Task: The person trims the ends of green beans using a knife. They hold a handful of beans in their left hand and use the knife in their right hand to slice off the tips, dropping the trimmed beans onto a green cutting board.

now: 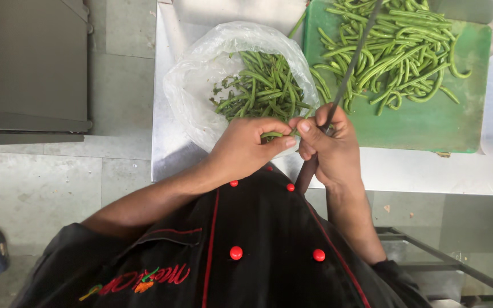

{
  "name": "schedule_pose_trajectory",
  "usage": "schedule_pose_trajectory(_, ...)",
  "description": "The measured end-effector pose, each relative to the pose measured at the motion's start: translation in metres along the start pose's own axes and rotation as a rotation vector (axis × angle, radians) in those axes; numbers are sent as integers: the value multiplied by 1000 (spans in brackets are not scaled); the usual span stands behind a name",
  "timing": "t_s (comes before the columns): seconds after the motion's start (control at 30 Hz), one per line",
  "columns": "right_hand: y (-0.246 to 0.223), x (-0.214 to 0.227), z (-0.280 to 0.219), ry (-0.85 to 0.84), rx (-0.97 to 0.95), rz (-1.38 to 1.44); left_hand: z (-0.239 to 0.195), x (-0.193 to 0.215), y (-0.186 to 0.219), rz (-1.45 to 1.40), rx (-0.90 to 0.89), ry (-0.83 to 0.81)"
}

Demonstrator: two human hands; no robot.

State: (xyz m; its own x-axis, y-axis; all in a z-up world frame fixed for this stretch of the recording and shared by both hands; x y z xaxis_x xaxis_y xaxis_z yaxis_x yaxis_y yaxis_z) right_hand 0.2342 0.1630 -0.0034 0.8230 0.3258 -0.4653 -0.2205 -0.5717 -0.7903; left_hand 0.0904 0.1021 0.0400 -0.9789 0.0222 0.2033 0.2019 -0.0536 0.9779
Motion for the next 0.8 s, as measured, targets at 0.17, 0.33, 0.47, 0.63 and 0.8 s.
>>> schedule_pose_trajectory(0.17, 4, -3, 5, -17, -47, -40, -5, -5, -11, -133, -4, -24)
schedule_pose_trajectory(0.33, 8, -10, 8, -56, -69, -49, -14, -5, -26, -125, 38, -25)
schedule_pose_trajectory(0.47, 0, -11, 9, -55, -7, -134, -16, 8, -34, -135, 15, 134)
schedule_pose_trajectory(0.63, -22, 7, 4, 57, 116, -270, -22, 67, -28, 101, -87, 371)
schedule_pose_trajectory(0.8, -33, 20, -4, 131, 170, -410, -31, 106, -1, 847, -285, 535)
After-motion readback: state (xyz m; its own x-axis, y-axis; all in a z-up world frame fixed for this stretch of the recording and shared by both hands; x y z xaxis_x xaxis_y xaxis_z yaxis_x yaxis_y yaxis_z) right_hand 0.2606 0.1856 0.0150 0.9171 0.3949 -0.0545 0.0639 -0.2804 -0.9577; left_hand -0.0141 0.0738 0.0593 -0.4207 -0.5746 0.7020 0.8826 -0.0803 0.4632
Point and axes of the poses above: each hand's wrist, its own z-axis towards the middle knuckle, its own x-axis out of the back of the hand, y = z × x, the point moved 10 cm from there along z, towards the middle knuckle, and after that the axes turned 9 degrees about -x, right-handed, at the moved point
